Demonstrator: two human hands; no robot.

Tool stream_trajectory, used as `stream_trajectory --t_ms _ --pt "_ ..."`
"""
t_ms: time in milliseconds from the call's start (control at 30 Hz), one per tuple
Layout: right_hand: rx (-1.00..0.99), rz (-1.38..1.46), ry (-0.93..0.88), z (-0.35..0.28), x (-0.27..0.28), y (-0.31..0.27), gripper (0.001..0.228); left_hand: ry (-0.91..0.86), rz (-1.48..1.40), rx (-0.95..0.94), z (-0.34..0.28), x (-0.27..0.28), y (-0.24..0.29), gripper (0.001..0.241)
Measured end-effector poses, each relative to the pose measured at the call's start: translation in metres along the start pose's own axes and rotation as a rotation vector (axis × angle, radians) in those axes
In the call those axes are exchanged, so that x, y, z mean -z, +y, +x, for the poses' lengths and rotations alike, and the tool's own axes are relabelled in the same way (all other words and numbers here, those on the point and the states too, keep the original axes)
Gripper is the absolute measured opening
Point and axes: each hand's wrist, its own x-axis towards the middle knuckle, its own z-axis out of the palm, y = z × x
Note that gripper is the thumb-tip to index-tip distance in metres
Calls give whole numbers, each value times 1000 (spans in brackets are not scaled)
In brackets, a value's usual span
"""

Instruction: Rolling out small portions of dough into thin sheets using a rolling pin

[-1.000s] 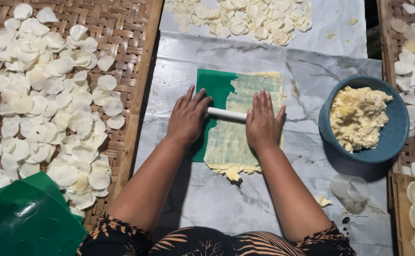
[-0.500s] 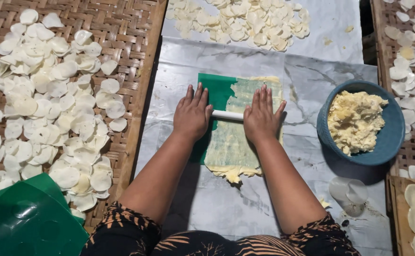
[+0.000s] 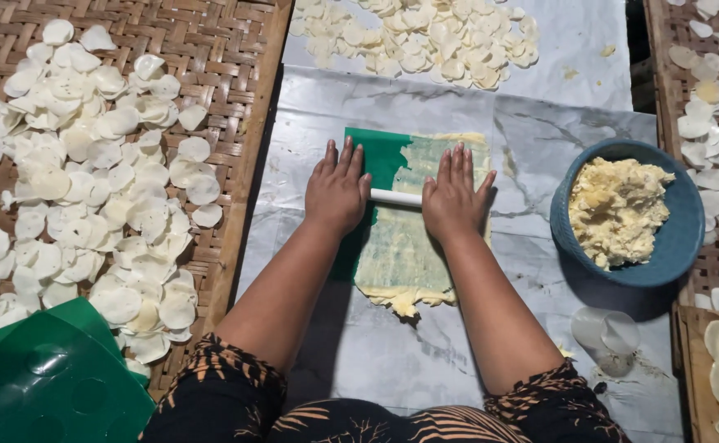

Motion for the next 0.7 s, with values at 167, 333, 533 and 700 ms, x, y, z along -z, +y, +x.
stream_trajectory --t_ms 167,333,533,700 --pt "23 39 0 -40 17 -8 71 -21 -15 -17 -34 22 8 62" --pt "52 117 -91 -64 8 2 74 -94 -57 -31 -60 25 6 64" --pt "-129 145 88 -10 27 11 67 55 -110 148 11 39 5 65" --pt "-113 87 81 -21 18 5 64 -60 -68 173 -2 33 13 70"
